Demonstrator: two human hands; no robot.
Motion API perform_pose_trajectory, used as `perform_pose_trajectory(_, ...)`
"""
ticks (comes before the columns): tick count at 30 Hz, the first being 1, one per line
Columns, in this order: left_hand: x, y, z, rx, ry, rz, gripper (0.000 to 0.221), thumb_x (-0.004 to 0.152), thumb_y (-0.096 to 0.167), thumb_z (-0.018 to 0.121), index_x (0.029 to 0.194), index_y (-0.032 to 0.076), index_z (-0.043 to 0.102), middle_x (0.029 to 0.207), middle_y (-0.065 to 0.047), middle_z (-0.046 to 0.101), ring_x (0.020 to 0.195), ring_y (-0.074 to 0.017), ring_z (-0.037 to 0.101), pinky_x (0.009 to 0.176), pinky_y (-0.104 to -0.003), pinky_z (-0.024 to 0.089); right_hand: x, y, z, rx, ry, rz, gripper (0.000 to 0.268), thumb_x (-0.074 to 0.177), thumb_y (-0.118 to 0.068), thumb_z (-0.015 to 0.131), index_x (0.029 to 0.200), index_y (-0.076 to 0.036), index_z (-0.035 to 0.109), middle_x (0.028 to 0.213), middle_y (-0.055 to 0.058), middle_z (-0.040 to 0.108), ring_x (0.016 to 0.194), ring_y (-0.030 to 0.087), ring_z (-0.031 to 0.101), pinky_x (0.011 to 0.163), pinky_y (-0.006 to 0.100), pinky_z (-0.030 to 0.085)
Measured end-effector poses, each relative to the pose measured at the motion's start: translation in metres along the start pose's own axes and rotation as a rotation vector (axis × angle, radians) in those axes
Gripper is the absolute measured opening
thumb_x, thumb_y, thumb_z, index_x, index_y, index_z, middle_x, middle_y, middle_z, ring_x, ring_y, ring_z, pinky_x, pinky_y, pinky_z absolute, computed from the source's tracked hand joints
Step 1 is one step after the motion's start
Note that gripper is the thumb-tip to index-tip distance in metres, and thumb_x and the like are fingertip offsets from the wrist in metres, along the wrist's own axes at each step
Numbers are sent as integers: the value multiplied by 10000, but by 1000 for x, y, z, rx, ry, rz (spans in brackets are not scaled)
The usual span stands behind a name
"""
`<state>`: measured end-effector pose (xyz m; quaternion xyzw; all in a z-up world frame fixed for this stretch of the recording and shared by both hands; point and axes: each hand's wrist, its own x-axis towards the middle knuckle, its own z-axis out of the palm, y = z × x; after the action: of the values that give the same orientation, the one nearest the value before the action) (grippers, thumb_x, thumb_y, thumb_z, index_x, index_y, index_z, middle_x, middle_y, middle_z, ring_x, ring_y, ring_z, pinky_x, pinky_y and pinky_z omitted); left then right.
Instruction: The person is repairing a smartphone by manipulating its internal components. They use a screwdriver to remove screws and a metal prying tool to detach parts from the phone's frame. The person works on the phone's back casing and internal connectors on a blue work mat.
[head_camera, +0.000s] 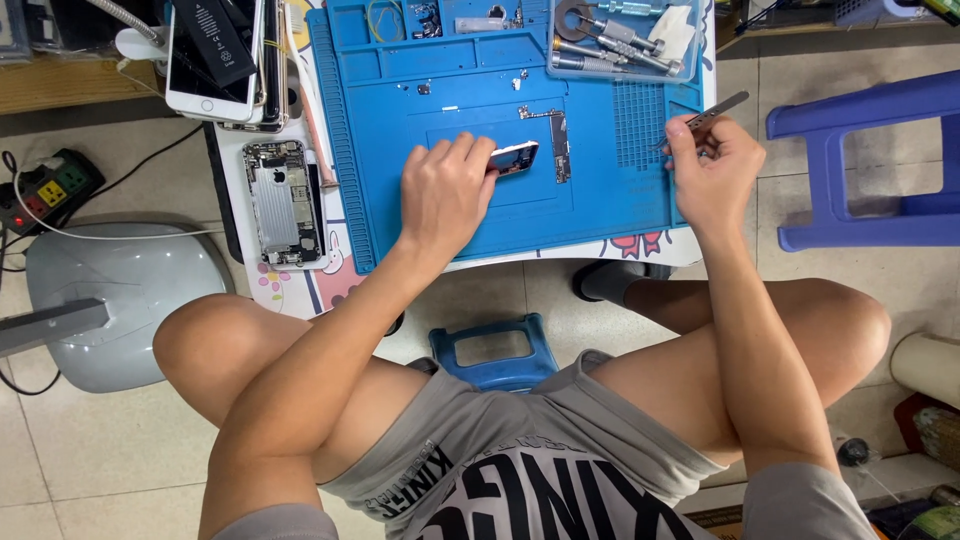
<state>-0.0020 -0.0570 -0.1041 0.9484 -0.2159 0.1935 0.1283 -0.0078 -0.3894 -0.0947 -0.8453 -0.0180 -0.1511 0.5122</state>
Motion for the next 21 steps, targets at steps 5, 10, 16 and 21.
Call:
perform_pose_trajectory(5,-2,1,0,11,-5,3,406,736,287,965,1045,219,710,869,44,676,674,-126,672,606,-289,459,4,-7,9,-178,-34,-129,134,1173,38,658,1080,129,692,881,265,752,769,311,767,637,368,603)
perform_pose_trajectory(10,0,5,-8,13,-77,-2,282,899,295,898,1071,176,709,925,-7,732,750,-183,691,614,-335,460,3,-2,18,-368,-9,-165,168,1164,-65,682,1042,46,712,941,140,784,833,239,808,614,283,581)
perform_pose_trajectory(16,1,3,-9,20,-80,4,302,887,305,903,1072,177,702,918,-3,729,744,-183,683,614,-339,457,2,4,20,-445,-8,-219,268,1153,-71,710,924,60,758,1033,120,792,650,197,702,510,278,459)
perform_pose_trajectory(21,1,3,-8,23,-96,2,328,885,328,905,1093,173,704,951,-17,744,780,-191,701,633,-340,480,2,4,21,-438,-9,-239,282,1154,-56,713,904,66,755,1035,131,793,715,222,745,538,284,496)
